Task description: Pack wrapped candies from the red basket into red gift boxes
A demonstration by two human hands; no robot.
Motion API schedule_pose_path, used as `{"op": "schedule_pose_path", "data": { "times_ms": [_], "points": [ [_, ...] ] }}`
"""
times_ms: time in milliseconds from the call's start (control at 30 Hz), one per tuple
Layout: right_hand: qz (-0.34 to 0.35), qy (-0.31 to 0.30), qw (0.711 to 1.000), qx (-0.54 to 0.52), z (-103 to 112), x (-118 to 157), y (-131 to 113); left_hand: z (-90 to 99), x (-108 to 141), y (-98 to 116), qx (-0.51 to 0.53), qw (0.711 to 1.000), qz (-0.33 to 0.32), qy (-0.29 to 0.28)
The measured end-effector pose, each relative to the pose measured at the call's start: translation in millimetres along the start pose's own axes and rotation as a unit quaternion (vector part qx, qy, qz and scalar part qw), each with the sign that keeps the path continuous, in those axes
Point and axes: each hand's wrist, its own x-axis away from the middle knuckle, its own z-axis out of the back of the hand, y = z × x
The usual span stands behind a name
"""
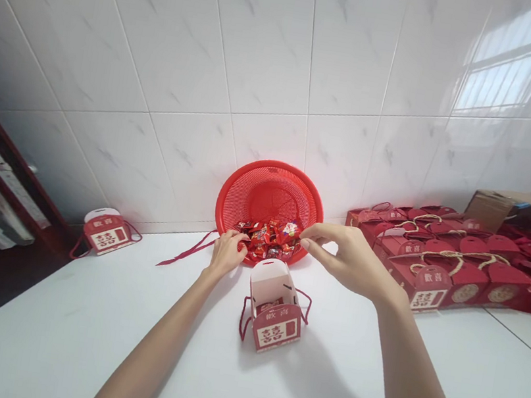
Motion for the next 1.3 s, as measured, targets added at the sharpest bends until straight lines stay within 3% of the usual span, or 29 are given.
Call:
{"op": "schedule_pose_path", "data": {
  "times_ms": [100, 267, 333, 400, 567, 800, 933, 1033, 1300],
  "points": [
    [-0.003, -0.037, 0.999, 0.005, -2.4, -1.9, -0.4, 1.7, 1.5, 7.5, 0.068, 0.997, -0.048, -0.007],
    [-0.017, -0.213, 0.977, 0.021, -10.0, -2.5, 1.2, -4.1, -1.2, 27.5, 0.147, 0.960, -0.175, -0.162],
    [-0.036, -0.292, 0.955, 0.032, -14.8, -2.0, 2.9, -8.3, -5.6, 32.4, 0.128, 0.959, -0.185, -0.172],
    [-0.057, -0.329, 0.941, 0.049, -19.5, -1.7, 4.3, -11.8, -10.4, 34.5, 0.088, 0.967, -0.181, -0.158],
    [-0.085, -0.318, 0.941, 0.077, -26.2, -0.4, 6.2, -13.8, -16.3, 34.9, 0.012, 0.980, -0.149, -0.133],
    [-0.072, -0.276, 0.957, 0.060, -27.7, 3.2, 9.2, -4.7, -30.1, 27.4, 0.014, 0.992, -0.109, -0.069],
    [-0.068, -0.279, 0.956, 0.060, -28.4, 2.9, 10.7, 2.7, -38.4, 22.1, 0.002, 0.988, -0.132, -0.086],
    [-0.065, -0.276, 0.957, 0.055, -29.2, 3.5, 11.7, 3.0, -40.4, 26.1, -0.014, 0.986, -0.139, -0.091],
    [-0.073, -0.284, 0.954, 0.068, -22.2, 2.7, 6.6, -9.4, -50.4, 44.2, 0.055, 0.997, -0.045, -0.038]
  ]
}}
